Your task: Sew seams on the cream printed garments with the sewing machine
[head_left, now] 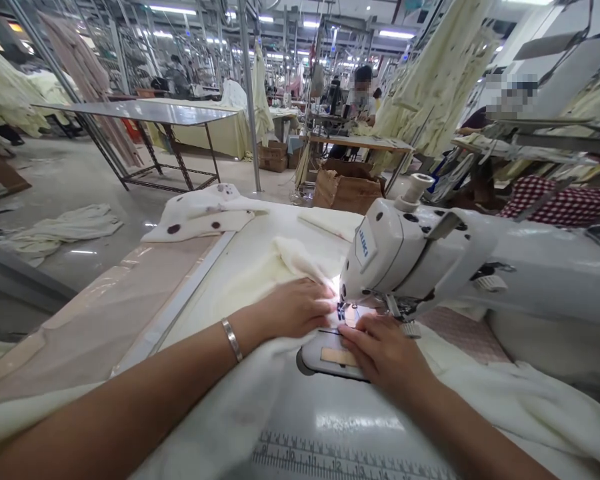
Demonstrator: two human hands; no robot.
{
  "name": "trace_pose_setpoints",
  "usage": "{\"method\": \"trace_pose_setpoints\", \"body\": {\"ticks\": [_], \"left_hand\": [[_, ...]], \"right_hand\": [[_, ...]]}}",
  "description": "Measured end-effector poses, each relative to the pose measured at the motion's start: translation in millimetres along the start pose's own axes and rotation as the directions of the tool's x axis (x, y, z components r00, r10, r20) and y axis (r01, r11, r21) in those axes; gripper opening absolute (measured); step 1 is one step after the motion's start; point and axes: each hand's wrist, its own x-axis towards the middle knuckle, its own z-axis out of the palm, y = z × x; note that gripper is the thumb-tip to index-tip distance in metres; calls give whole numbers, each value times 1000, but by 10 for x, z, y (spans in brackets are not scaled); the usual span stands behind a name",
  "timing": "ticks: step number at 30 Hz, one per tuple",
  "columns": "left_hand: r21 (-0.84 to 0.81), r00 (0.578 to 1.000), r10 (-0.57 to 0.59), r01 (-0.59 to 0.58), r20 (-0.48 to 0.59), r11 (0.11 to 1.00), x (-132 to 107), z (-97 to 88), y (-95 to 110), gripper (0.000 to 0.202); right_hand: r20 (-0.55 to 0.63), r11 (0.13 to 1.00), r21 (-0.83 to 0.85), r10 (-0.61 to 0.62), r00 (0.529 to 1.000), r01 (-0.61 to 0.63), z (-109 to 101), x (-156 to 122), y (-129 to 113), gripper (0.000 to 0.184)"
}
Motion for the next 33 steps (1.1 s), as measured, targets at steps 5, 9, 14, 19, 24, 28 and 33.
{"method": "trace_pose_setpoints", "body": {"ticks": [5, 9, 14, 19, 24, 28, 33], "left_hand": [[-62, 998, -68, 67, -2, 996, 87, 2, -137, 22], [-27, 984, -178, 178, -23, 984, 30, -33, 60, 23], [128, 953, -279, 293, -121, 948, -583, 282, 1011, 44], [97, 937, -211, 246, -279, 964, -901, 425, 1575, 14], [100, 831, -508, 538, -226, 837, -420, -105, 896, 18], [152, 870, -414, 463, -268, 873, -203, -184, 567, 20], [192, 914, 37, 45, -404, 980, -177, -395, 1193, 22]], "right_hand": [[37, 1000, 22, 21, 999, -22, 13, 6, -11, 23], [18, 997, 76, 17, 1000, -18, -115, 12, -105, 22], [-20, 980, 188, -59, 998, 62, -442, -192, -475, 18], [-3, 947, 305, -103, 995, 99, -556, -420, -804, 17], [70, 941, 332, -93, 993, 64, -494, -524, -880, 18], [51, 938, 336, -106, 993, 83, -505, -601, -777, 25], [-120, 923, 367, 175, 977, -120, -686, -299, -725, 53]]}}
